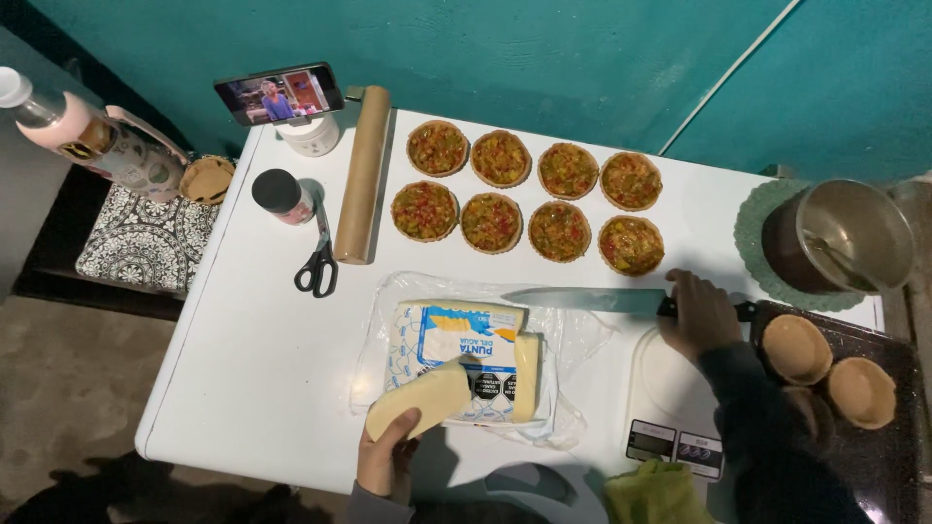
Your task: Slice pieces of cheese and place them onto the tops of prepared mini tarts.
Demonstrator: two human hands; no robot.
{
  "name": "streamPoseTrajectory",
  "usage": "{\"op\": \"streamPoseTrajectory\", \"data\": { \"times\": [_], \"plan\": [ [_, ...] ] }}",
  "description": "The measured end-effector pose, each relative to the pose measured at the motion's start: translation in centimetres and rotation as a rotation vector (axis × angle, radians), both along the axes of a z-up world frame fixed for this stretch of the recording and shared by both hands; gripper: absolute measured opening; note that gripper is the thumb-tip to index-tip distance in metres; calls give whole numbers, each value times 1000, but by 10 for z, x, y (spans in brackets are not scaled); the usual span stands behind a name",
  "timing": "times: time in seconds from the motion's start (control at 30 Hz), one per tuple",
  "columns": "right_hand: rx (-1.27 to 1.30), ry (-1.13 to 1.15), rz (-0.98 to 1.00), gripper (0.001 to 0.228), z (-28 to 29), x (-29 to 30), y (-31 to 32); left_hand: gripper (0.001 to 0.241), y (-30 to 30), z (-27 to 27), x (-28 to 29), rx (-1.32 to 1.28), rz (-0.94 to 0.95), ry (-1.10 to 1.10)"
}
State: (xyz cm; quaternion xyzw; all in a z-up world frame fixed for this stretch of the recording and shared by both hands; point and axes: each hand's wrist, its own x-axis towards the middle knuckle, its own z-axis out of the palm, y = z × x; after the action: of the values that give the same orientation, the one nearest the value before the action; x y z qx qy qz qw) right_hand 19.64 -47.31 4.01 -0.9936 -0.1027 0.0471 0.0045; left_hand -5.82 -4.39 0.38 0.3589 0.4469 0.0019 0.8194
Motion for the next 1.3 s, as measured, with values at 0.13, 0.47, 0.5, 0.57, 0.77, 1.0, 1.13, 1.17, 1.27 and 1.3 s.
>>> {"op": "streamPoseTrajectory", "data": {
  "times": [0.13,0.47,0.5,0.57,0.77,1.0,1.13,1.17,1.27,1.3],
  "plan": [
    [94,-35,51,67,33,-17,-5,44,13,-8,-6,13,-22,38],
    [512,235,-342,42,25,-107,30,50,-2,-7,7,-120,-104,-108],
    [514,233,-344,42,9,-122,39,50,-6,6,13,-119,-106,-109],
    [1166,430,-404,42,-24,-152,56,54,-15,33,26,-185,-78,-10],
    [1558,729,-678,50,15,-173,142,48,-37,18,31,-163,-280,-165],
    [1663,732,-648,42,-27,-184,147,40,-60,45,29,-231,-334,-185],
    [1749,802,-711,28,-47,-186,127,42,-48,13,19,-78,-553,-373],
    [1768,828,-777,26,-46,-186,122,46,-41,7,17,42,-640,-408],
    [1848,841,-907,26,-66,-190,96,45,9,-9,23,582,-527,-212],
    [1848,842,-905,26,-82,-195,81,45,27,-18,23,582,-525,-212]
  ]
}}
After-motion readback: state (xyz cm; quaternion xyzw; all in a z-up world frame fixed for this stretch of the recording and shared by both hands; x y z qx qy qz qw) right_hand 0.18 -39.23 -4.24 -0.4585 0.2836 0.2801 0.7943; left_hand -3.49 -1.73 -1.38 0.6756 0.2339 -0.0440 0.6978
